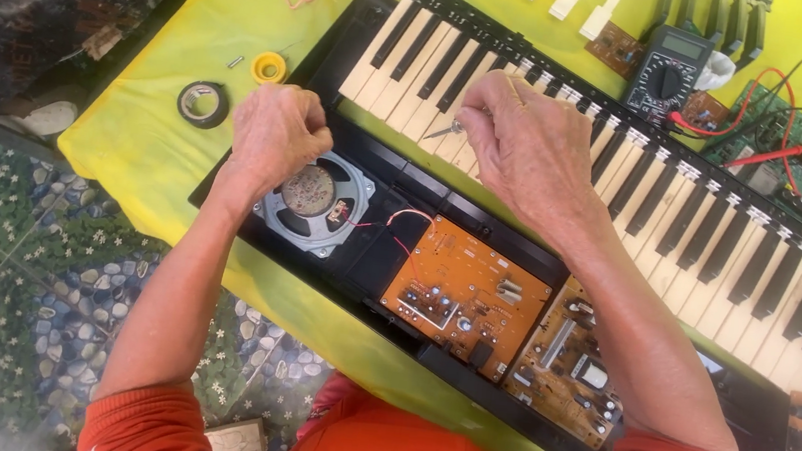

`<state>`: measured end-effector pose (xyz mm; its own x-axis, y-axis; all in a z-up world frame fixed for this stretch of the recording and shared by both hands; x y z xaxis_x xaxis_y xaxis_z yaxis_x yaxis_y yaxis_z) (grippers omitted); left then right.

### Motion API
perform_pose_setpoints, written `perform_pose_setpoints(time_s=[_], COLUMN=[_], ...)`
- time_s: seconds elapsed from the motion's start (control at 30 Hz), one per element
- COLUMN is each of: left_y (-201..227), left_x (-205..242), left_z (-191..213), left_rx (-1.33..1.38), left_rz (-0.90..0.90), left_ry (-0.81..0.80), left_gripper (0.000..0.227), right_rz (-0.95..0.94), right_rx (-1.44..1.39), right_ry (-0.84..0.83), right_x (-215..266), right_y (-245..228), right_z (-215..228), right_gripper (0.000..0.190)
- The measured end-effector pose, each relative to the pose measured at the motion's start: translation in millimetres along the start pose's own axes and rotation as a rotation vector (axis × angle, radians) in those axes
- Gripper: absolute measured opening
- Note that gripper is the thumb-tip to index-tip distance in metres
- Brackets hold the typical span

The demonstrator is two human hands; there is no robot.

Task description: The person repairs the internal electronics of a disassembled keyboard. They use a screwdriver to manipulate a speaker and connect wires to the circuit board, working on the components laid out on a yellow surface.

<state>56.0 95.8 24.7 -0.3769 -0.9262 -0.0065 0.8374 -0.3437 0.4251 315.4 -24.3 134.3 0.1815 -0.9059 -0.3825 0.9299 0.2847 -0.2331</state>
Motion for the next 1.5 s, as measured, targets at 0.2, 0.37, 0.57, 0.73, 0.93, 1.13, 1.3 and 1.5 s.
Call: perform_pose_setpoints(time_s=[0.2, 0.37, 0.57, 0.73, 0.93, 1.13, 1.3, 1.5], left_y=[104, 47, 82, 103, 63, 14, 9, -12], left_x=[19, -20, 19, 64, 101, 131, 137, 138], left_z=[-10, -100, -3, 69, 65, 64, 72, 54], left_rx=[0.095, -0.034, 0.277, 0.669, 0.441, 0.326, 0.319, 0.297], left_rz=[0.015, -0.172, -0.266, -0.492, -0.558, -0.395, -0.337, -0.375], left_ry=[-0.443, -0.206, -0.112, -0.124, -0.032, 0.083, 0.121, 0.166], left_gripper=[0.014, 0.014, 0.023, 0.026, 0.012, 0.017, 0.017, 0.014], right_rz=[0.076, 0.002, 0.017, 0.085, 0.210, 0.381, 0.485, 0.489], right_rx=[0.102, -0.097, -0.344, -0.452, -0.465, -0.344, -0.305, -0.227], right_ry=[0.105, 0.039, 0.009, -0.050, -0.078, -0.051, -0.122, -0.093], right_x=[5, 9, 8, -2, -15, -24, -28, -29], right_y=[-2, -1, -11, -63, -132, -180, -197, -200], right_z=[2, 3, -24, -40, -39, -88, -114, -130], right_gripper=[0.012, 0.006, 0.007, 0.006, 0.002, 0.010, 0.012, 0.012])
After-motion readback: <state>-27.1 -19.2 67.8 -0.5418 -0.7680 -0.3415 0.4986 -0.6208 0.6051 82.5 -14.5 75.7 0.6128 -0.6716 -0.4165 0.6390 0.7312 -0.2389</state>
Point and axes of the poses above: each hand's wrist, its own x-axis away from the middle knuckle, its own z-axis out of the back of the hand, y = z × x, the point moved 7 cm from there along -x, towards the middle knuckle, and after that the axes turned 5 degrees about x, right-handed, at the moved point
